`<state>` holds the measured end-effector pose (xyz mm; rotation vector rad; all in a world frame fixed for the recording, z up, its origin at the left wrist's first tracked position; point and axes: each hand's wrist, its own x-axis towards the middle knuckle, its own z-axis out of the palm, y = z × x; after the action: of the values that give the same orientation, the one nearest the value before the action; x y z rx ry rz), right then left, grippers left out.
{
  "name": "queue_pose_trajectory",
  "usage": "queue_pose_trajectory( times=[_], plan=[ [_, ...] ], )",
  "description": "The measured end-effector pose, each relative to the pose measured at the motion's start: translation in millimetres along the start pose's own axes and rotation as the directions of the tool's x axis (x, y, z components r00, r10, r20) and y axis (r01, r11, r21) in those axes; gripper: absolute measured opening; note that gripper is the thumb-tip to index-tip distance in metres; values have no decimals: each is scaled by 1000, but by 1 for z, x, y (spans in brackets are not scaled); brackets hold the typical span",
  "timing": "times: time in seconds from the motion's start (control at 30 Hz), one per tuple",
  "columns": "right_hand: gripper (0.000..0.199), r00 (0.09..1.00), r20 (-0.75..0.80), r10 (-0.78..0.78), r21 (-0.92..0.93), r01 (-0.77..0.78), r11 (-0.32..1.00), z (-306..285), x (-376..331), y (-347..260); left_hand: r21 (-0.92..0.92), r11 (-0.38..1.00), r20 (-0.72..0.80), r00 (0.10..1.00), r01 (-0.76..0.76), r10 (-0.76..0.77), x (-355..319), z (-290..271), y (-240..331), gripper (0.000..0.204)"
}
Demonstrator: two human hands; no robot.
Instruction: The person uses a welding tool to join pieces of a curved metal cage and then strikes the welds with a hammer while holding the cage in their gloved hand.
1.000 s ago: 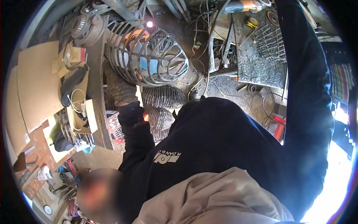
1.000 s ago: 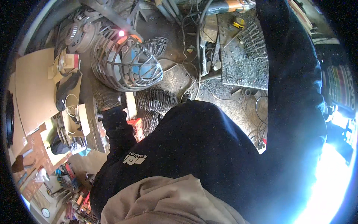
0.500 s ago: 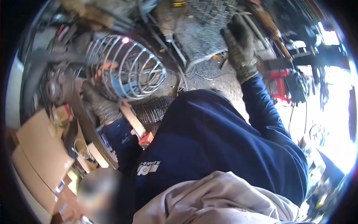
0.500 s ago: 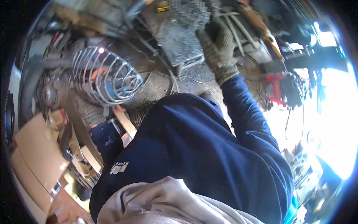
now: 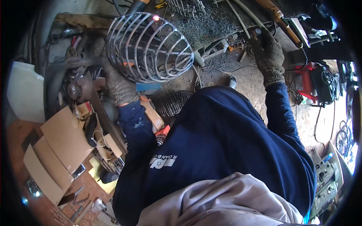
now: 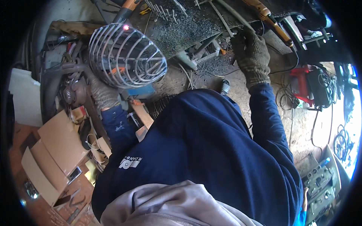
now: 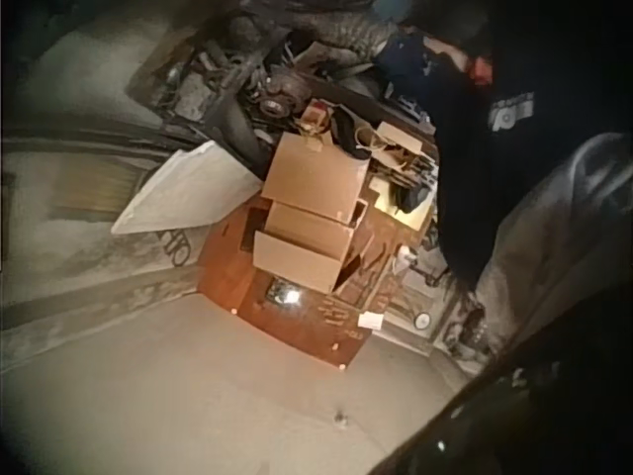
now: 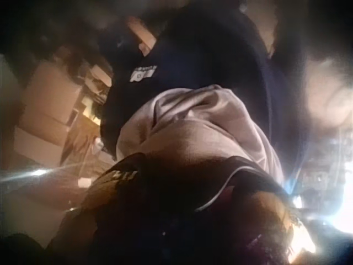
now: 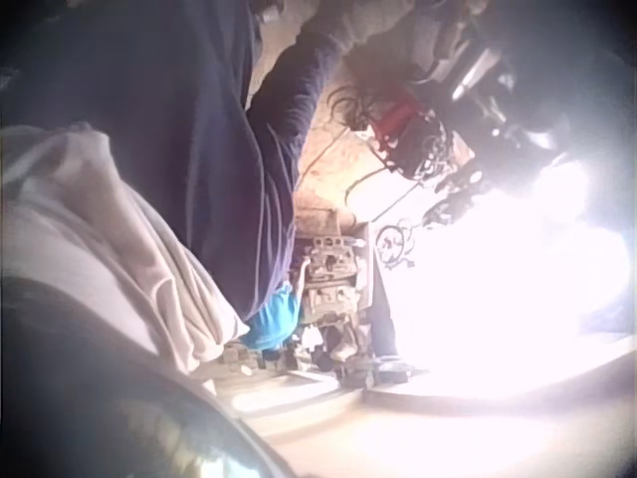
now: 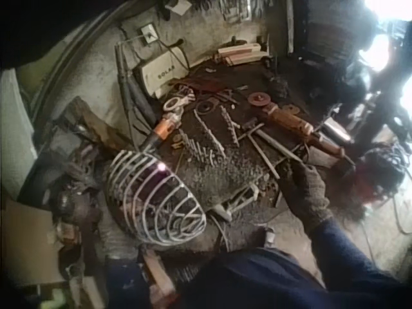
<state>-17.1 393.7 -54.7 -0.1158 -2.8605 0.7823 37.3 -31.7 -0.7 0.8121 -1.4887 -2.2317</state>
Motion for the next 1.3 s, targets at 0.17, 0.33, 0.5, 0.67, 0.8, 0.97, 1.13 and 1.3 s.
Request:
queue_pose_trajectory(
  times=[0.17,0.33,0.5,0.67,0.8,0.97,1.13,1.3],
  plan=[
    [66,963,262,69,104,-99,990,24,38,31,-20,994,7,995,-103,104,-21,24,-11,55],
    [72,940,328,92,112,-135,984,48,54,33,26,994,-44,993,-107,108,-32,23,-18,53],
    [70,969,242,54,154,-93,984,75,58,33,132,983,-64,989,-126,135,-36,32,-11,55],
    [55,889,456,29,397,-232,888,58,67,24,489,849,-66,962,-201,266,-25,33,-5,60],
    [38,784,607,128,551,-531,643,32,55,-9,676,645,-12,870,-356,493,-6,19,-6,61],
    [35,864,502,-25,708,-394,587,48,39,2,688,554,85,810,-468,580,-12,26,10,45],
    [34,884,459,86,820,-459,341,51,20,-7,685,115,484,567,-719,666,-20,49,44,36],
    [33,856,508,95,809,-512,288,48,-4,-8,393,-486,918,362,-780,162,-8,69,49,37]
  ],
)
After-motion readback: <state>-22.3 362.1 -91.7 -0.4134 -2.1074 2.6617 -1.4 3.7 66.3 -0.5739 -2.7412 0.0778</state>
